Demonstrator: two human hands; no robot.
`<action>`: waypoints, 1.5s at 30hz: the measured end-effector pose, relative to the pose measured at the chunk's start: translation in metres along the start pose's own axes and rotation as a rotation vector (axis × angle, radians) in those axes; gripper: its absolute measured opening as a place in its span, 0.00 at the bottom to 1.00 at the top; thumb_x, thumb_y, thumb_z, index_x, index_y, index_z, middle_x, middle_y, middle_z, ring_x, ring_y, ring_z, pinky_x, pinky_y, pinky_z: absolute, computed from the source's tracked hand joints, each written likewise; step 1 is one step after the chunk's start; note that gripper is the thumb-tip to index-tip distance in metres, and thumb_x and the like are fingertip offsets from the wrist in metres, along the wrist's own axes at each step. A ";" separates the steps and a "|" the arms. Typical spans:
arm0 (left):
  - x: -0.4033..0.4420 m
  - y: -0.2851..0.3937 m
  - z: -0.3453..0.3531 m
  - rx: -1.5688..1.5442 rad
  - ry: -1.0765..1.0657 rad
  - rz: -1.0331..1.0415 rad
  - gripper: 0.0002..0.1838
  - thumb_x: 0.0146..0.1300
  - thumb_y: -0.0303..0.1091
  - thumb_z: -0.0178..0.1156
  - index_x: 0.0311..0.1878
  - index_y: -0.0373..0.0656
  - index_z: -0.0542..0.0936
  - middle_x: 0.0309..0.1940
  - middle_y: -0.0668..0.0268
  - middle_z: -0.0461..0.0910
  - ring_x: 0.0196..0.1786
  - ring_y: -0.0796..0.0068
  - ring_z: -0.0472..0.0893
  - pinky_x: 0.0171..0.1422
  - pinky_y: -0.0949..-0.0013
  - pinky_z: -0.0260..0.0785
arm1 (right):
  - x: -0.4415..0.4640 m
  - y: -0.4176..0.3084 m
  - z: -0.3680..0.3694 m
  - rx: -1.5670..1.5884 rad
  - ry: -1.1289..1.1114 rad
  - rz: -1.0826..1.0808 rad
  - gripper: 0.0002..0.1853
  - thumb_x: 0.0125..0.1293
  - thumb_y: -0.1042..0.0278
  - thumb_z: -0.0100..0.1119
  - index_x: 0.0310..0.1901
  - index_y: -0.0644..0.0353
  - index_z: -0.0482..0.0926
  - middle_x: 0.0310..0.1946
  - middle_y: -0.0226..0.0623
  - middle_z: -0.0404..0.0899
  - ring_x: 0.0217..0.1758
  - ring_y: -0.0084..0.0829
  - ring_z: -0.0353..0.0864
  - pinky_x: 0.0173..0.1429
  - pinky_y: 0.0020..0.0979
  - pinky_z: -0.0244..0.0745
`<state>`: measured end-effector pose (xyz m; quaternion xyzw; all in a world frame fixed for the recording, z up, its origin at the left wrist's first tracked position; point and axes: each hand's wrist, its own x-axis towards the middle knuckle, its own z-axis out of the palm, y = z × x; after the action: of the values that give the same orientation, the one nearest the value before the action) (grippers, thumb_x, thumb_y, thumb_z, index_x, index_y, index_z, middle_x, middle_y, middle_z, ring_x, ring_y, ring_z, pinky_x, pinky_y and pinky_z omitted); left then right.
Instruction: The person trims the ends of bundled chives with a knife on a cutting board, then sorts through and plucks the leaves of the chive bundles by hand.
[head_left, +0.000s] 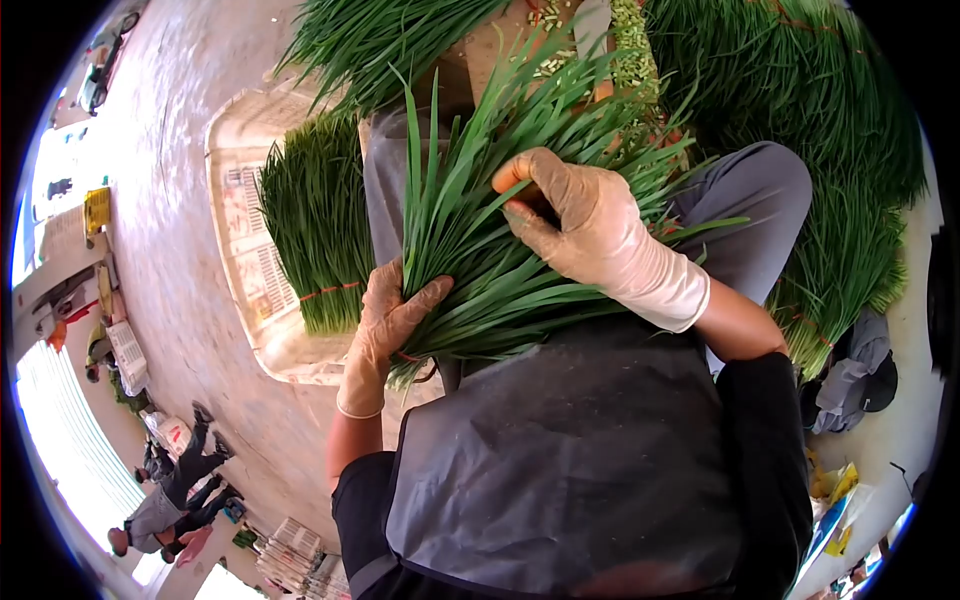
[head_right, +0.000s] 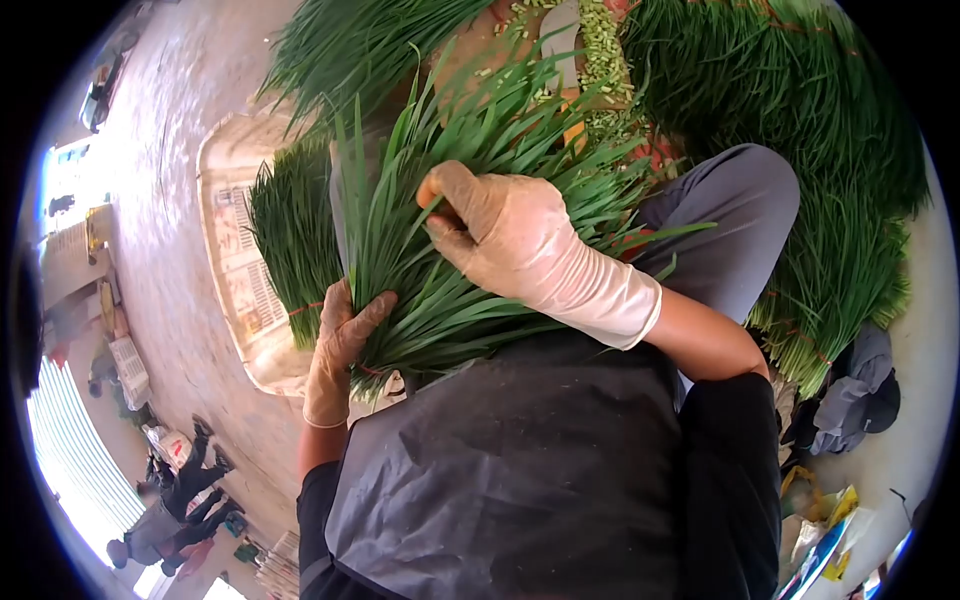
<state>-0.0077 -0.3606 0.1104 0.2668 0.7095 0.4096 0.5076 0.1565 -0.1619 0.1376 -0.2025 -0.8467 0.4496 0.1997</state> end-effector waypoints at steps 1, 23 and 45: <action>0.000 0.000 0.000 -0.018 -0.004 0.013 0.21 0.62 0.39 0.65 0.53 0.34 0.79 0.39 0.66 0.84 0.42 0.80 0.77 0.50 0.72 0.70 | -0.002 -0.001 -0.001 0.063 -0.086 0.183 0.10 0.58 0.73 0.65 0.41 0.60 0.78 0.24 0.37 0.79 0.28 0.40 0.81 0.34 0.34 0.75; 0.003 -0.013 -0.006 -0.032 0.013 0.003 0.20 0.61 0.40 0.67 0.51 0.35 0.80 0.39 0.67 0.84 0.41 0.79 0.78 0.50 0.71 0.71 | 0.000 0.009 0.025 0.345 0.034 0.026 0.04 0.62 0.71 0.64 0.36 0.59 0.81 0.21 0.31 0.75 0.22 0.22 0.74 0.30 0.24 0.71; 0.012 -0.042 -0.049 -0.452 0.146 -0.084 0.21 0.62 0.34 0.65 0.57 0.37 0.76 0.46 0.61 0.83 0.45 0.69 0.83 0.52 0.68 0.76 | 0.016 0.037 -0.086 0.043 0.265 -0.204 0.10 0.61 0.65 0.68 0.44 0.56 0.85 0.41 0.30 0.80 0.41 0.26 0.79 0.50 0.30 0.73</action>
<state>-0.0565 -0.3880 0.0758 0.0865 0.6450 0.5548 0.5183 0.1935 -0.0762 0.1534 -0.1685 -0.8192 0.4145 0.3586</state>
